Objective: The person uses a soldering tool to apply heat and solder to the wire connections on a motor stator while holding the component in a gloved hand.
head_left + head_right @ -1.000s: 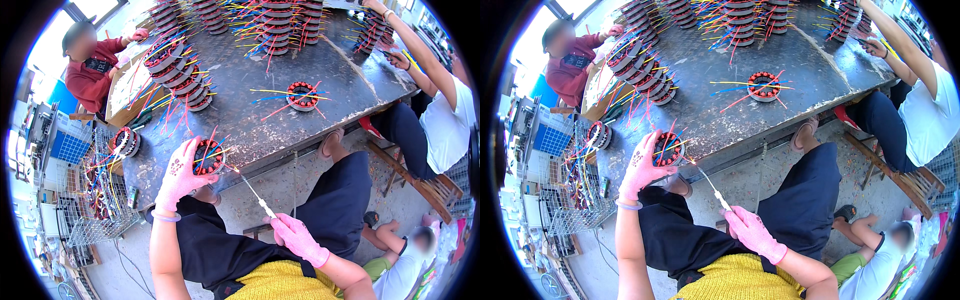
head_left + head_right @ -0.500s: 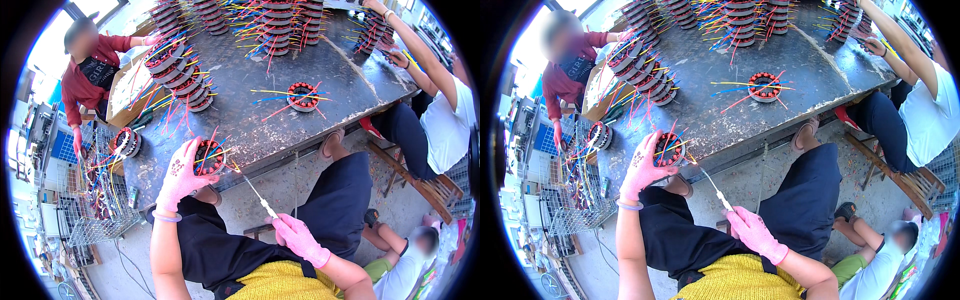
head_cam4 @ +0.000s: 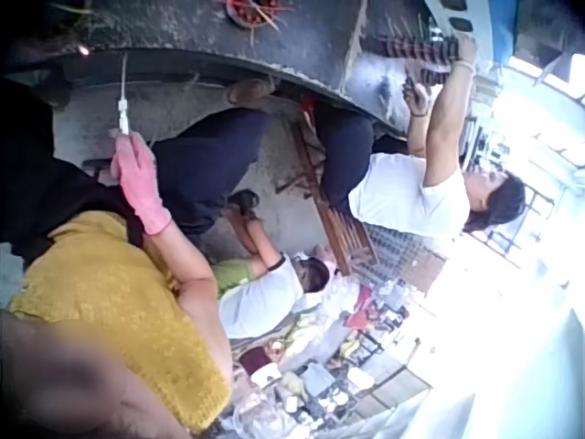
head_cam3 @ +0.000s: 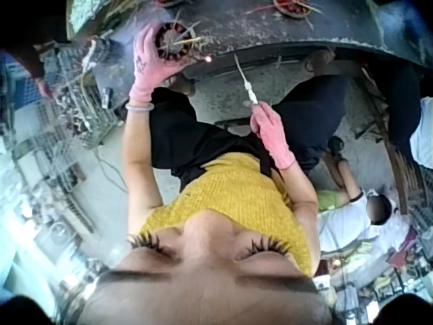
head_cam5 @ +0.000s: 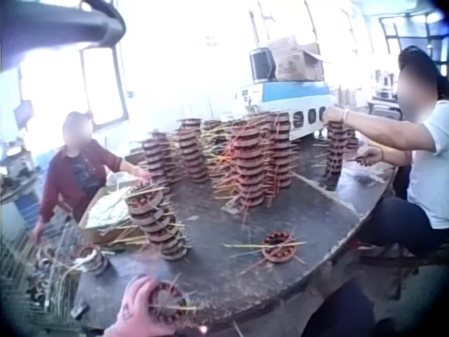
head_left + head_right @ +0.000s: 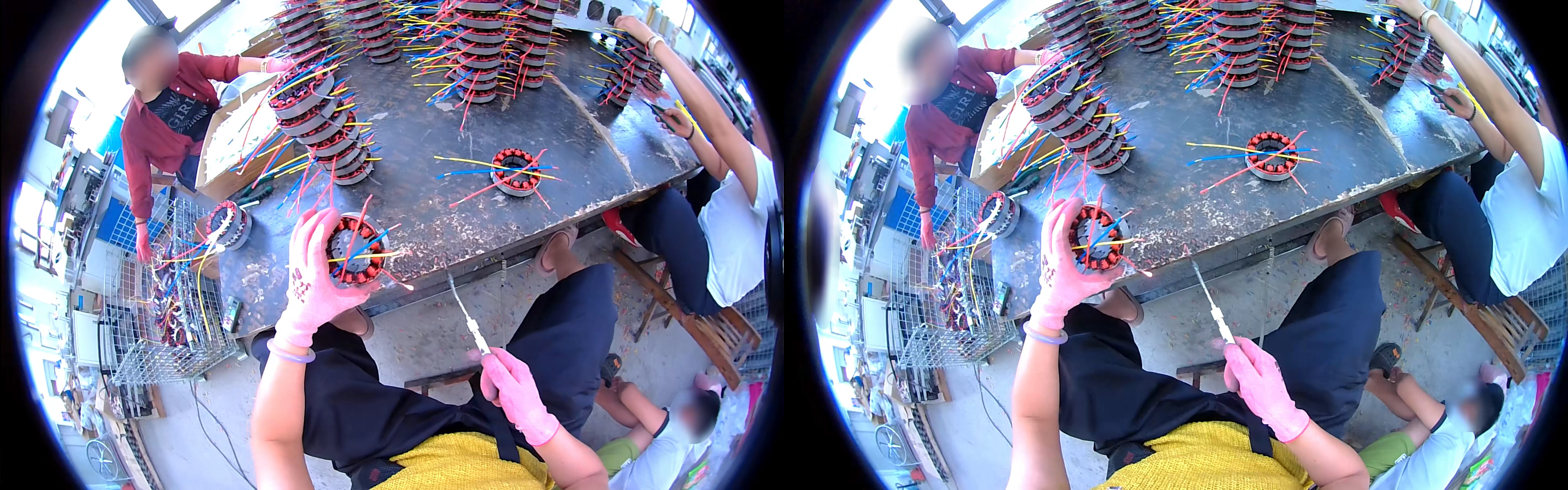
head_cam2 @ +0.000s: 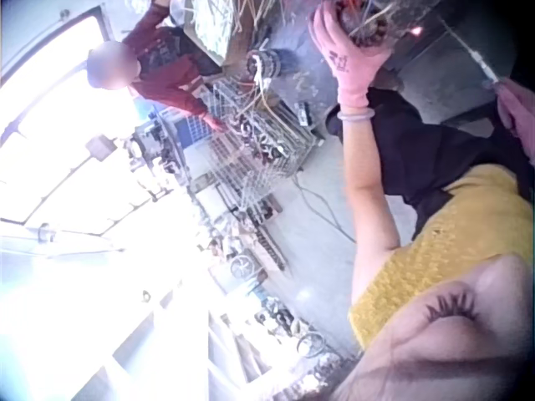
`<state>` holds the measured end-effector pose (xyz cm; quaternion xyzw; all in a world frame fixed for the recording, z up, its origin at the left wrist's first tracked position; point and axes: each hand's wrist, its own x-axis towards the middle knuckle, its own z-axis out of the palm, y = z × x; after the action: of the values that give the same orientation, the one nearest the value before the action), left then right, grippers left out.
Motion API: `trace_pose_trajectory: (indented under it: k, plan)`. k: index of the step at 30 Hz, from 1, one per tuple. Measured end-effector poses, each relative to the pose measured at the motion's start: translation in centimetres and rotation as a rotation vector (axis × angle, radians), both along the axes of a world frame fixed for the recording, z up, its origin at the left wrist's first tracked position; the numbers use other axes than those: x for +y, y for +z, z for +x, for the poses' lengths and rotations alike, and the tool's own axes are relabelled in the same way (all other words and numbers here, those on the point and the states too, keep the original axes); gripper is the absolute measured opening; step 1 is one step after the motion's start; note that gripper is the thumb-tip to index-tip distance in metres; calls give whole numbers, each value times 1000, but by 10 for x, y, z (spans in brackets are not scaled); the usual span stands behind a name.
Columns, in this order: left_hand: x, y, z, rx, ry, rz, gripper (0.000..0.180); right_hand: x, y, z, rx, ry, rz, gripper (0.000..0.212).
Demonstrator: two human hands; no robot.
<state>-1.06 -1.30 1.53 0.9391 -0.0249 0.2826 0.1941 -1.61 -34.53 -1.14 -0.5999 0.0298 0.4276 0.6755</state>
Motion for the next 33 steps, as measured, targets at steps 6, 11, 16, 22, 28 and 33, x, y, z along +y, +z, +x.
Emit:
trace_pose_trajectory:
  k: [6,11,16,22,28,33]
  plan:
    - [-4,3,1,-195,-27,39,106,-1,10,5,-35,2,-50,33]
    - [-6,7,1,-241,-29,64,107,-1,10,5,-45,7,-60,34]
    - [-5,6,0,-276,-46,75,108,0,9,5,-30,11,-39,35]
    - [0,6,-9,-66,-39,-324,115,5,17,6,-5,0,-26,34]
    - [27,-26,-23,168,-321,-1515,93,3,10,2,-52,-25,-48,34]
    - [14,-6,-25,229,-343,-1602,97,5,5,1,-126,3,-74,36]
